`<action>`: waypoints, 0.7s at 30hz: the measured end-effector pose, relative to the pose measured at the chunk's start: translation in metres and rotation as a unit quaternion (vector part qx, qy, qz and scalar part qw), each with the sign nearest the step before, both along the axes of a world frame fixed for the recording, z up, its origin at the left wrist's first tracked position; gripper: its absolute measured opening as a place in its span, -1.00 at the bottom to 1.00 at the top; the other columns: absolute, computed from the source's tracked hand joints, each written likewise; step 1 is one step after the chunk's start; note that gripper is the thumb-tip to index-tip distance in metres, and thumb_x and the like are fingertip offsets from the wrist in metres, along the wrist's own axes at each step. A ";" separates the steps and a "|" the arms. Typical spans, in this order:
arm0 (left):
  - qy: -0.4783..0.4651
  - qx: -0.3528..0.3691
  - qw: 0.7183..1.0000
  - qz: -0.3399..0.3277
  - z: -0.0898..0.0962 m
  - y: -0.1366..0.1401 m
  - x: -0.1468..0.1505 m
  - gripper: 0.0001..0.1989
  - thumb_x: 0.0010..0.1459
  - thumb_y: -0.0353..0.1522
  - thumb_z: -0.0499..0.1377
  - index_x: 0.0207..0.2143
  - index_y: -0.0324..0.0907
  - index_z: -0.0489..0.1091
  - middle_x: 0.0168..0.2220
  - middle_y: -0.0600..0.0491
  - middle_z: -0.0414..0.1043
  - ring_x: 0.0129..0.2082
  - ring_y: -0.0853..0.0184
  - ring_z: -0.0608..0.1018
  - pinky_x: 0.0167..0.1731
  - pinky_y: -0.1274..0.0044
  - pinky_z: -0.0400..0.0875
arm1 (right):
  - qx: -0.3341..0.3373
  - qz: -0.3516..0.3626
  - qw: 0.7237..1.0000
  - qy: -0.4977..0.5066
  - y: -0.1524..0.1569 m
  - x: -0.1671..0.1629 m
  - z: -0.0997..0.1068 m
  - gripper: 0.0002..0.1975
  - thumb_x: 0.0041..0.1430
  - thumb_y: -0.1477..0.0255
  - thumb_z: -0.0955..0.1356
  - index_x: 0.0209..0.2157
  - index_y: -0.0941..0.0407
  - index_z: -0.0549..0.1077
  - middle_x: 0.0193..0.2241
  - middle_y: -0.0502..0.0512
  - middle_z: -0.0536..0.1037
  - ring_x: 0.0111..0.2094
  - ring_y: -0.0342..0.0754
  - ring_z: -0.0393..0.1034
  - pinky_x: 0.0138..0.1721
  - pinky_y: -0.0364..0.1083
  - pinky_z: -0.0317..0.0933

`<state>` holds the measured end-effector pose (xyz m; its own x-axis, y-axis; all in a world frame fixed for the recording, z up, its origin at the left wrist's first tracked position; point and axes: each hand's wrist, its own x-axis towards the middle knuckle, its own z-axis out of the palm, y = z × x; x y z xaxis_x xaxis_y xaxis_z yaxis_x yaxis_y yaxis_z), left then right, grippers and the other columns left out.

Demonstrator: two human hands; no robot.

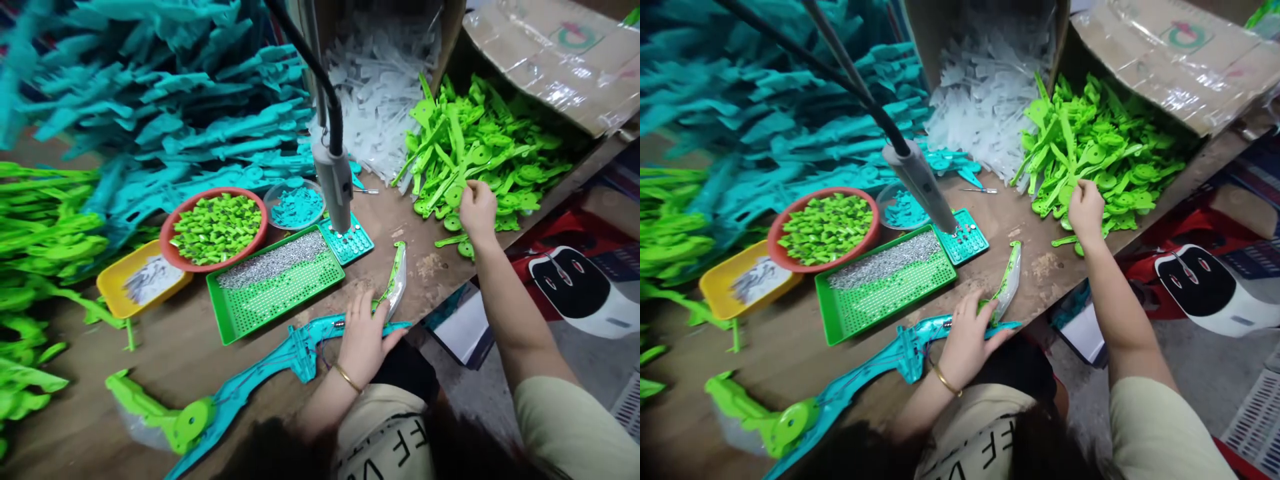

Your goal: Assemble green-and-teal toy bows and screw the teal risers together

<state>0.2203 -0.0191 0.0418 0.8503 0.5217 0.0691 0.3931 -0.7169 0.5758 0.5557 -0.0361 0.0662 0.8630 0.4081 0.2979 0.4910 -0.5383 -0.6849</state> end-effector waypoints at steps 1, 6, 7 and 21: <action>-0.037 -0.064 0.997 0.004 0.004 0.002 0.005 -0.57 0.15 -0.21 0.26 0.03 -0.19 0.38 0.11 -0.22 0.32 0.15 0.02 0.37 0.12 0.14 0.31 | 0.024 0.022 0.999 0.032 -0.007 -0.022 -0.001 -0.67 0.26 0.25 0.16 -0.08 0.12 0.36 -0.24 0.15 0.51 -0.28 -0.01 0.45 -0.26 0.02 0.38; -0.191 -0.461 0.862 0.083 0.013 0.007 0.028 -0.58 0.24 -0.19 0.12 0.06 -0.23 0.24 -0.15 -0.07 0.46 -0.30 0.36 0.54 -0.32 0.51 0.51 | 0.126 0.188 0.948 0.225 -0.055 -0.158 -0.019 -0.75 0.30 0.23 0.17 -0.09 0.01 0.32 -0.19 0.10 0.53 -0.21 -0.02 0.48 -0.24 -0.01 0.42; -0.200 -0.498 0.837 0.108 0.012 0.007 0.028 -0.61 0.24 -0.17 0.11 0.01 -0.23 0.26 -0.24 -0.01 0.46 -0.40 0.41 0.51 -0.43 0.57 0.47 | 0.076 0.221 0.950 0.207 -0.065 -0.177 -0.020 -0.75 0.30 0.24 0.18 -0.08 -0.01 0.33 -0.19 0.12 0.54 -0.21 0.01 0.48 -0.22 0.04 0.43; -0.138 -0.442 0.883 0.074 0.015 0.012 -0.018 -0.53 0.24 -0.37 0.08 0.17 -0.21 0.05 -0.51 0.22 0.33 -0.60 0.50 0.33 -0.54 0.65 0.20 | -0.155 0.622 0.758 -0.123 -0.063 -0.178 -0.001 -0.26 0.17 0.12 0.34 0.30 0.05 0.09 0.03 0.21 0.51 0.05 0.09 0.41 0.31 0.31 -0.10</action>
